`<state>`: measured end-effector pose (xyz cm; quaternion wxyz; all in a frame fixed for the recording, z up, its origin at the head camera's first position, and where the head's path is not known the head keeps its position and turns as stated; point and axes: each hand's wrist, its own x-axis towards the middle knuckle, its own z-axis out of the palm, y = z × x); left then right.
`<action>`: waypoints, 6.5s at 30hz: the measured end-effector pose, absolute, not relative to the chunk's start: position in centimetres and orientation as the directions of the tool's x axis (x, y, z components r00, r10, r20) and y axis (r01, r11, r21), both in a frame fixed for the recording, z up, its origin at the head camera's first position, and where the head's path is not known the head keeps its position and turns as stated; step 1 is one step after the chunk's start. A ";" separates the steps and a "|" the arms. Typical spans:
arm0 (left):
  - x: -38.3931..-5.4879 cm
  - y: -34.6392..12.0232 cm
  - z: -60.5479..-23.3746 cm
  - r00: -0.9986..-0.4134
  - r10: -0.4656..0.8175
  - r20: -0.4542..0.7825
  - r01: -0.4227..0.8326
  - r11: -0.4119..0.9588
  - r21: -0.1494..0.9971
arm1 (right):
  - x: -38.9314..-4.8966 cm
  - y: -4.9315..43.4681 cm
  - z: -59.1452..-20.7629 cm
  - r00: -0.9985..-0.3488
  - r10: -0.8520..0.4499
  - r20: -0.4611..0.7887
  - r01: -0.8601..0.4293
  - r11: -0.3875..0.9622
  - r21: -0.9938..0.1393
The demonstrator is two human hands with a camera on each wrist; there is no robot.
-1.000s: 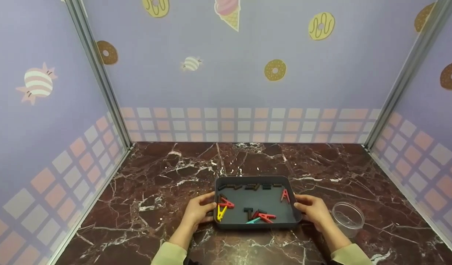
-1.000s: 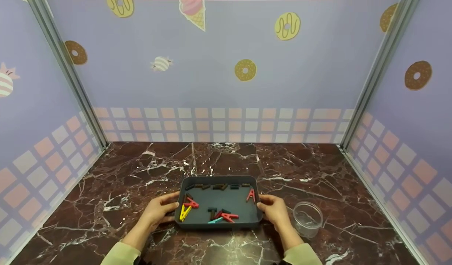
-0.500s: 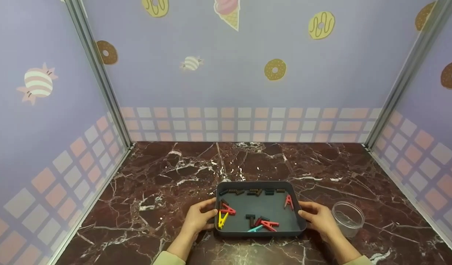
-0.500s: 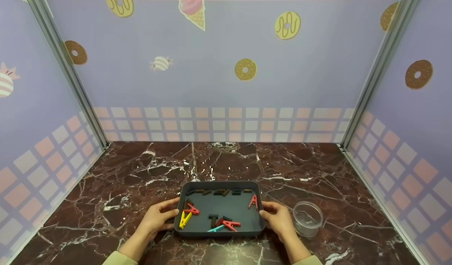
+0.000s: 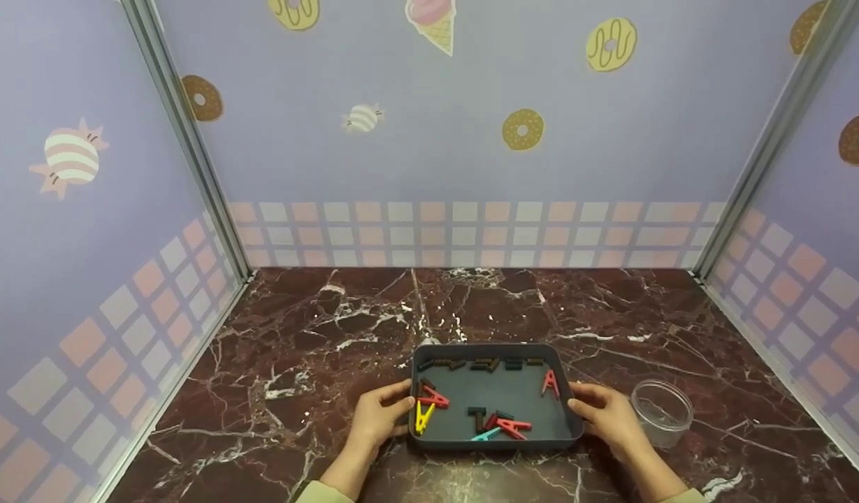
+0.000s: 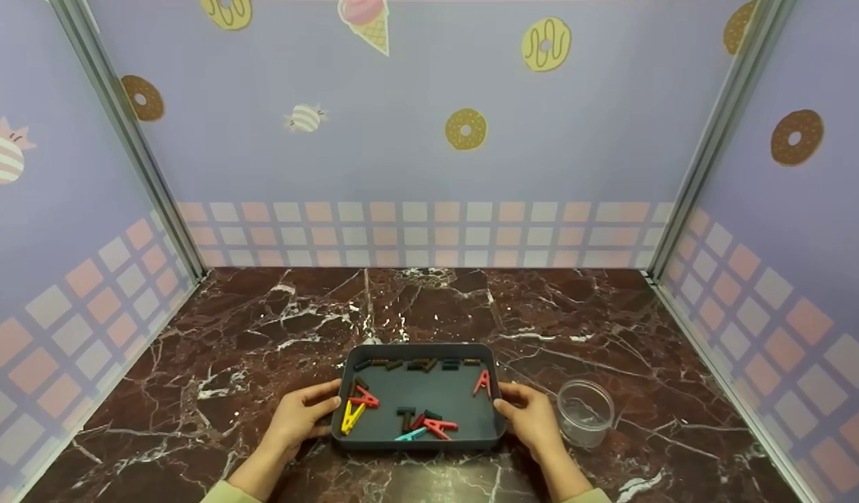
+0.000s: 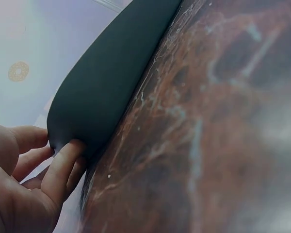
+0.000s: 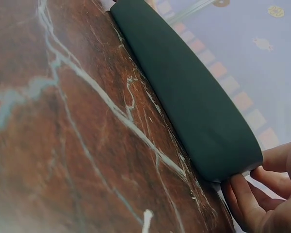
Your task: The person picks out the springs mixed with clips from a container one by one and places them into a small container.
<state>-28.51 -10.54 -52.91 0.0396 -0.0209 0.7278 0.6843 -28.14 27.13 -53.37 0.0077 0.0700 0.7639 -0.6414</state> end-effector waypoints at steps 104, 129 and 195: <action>-28.9 -10.9 -54.1 -0.995 0.038 -0.091 -0.091 0.017 0.996 | -30.4 20.1 -52.7 -0.939 -0.290 0.184 -0.343 0.744 -0.574; -29.0 -10.8 -54.3 -0.996 0.030 -0.087 -0.087 0.018 0.996 | -30.9 23.3 -49.7 -0.932 -0.343 0.120 -0.314 0.595 -0.740; -29.0 -10.9 -54.5 -0.994 0.039 -0.101 -0.099 0.036 0.994 | -29.5 38.4 -45.0 -0.985 -0.033 -0.168 0.066 0.832 -0.551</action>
